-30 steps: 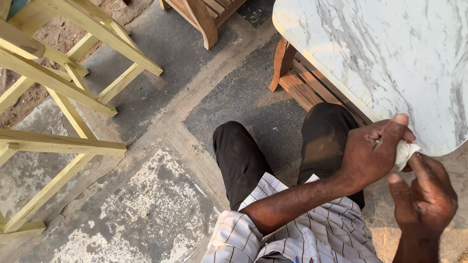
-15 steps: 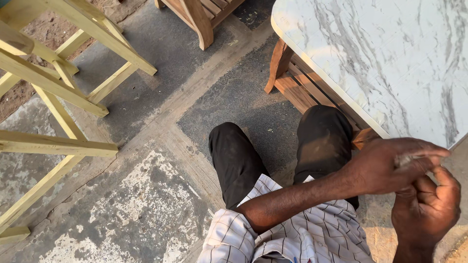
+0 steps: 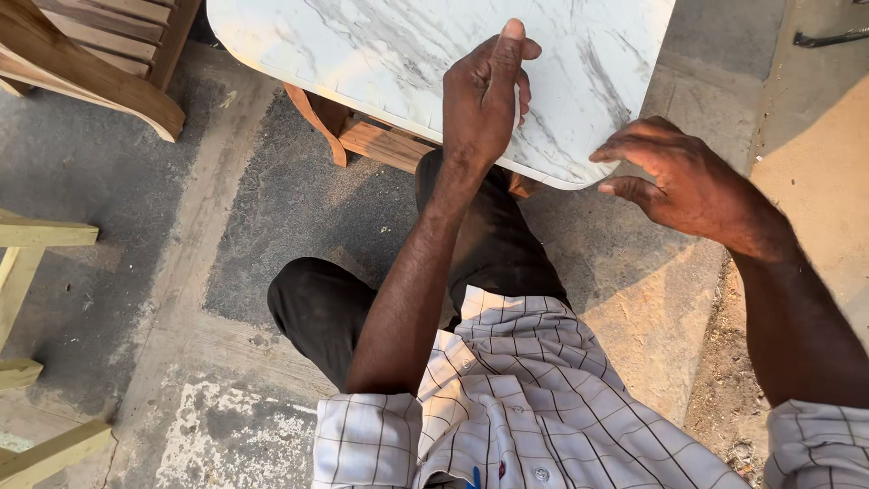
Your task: The person carries a rectangular marble-patterned tabletop, sets it on a wooden stand, and peels small strips of masking tape off its edges one at a time by hand, working around the perimeter and occasionally brushing debris off the surface.
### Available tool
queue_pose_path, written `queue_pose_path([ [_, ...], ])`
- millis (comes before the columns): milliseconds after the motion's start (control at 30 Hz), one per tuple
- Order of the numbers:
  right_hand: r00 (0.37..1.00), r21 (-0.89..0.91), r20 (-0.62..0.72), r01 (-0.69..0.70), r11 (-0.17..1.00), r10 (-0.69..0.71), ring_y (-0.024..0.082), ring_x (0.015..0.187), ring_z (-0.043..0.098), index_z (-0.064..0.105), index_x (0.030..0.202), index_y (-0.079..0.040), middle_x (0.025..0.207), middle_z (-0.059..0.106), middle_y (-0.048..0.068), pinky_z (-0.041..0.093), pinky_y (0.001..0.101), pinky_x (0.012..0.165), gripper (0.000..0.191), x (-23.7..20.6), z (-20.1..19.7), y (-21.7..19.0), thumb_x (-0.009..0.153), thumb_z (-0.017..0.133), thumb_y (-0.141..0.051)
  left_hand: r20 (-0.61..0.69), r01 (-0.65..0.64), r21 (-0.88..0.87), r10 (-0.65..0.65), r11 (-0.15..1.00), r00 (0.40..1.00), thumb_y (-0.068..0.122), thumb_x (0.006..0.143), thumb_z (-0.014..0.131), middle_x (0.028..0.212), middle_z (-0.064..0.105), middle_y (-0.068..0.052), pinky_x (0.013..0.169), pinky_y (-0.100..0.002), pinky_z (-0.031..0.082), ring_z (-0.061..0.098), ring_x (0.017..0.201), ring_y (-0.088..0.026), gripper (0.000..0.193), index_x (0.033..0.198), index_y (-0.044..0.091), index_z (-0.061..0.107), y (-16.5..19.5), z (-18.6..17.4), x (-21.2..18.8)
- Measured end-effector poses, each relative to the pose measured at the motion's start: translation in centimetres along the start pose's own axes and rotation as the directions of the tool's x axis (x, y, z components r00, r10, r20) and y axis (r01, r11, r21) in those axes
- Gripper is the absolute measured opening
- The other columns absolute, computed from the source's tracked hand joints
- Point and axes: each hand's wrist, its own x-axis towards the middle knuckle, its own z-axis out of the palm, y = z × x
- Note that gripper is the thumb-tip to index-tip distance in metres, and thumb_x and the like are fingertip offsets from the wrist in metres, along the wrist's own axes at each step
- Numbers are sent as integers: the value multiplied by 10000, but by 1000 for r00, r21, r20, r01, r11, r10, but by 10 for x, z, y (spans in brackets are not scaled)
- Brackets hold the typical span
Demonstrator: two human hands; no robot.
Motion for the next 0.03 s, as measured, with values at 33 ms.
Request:
queue_pose_path([
  [33,996,-34,63,-68,997,70,257,1077,677,689,1221,-59,1129,706,118,566,370,933,399,6,0,-2,873,758,-242,9,-18,46,17,999,1000,568,1088,469,576,592,8,506,-279,489,591,500,-67,602,1078,49,774,-8,-2,-1],
])
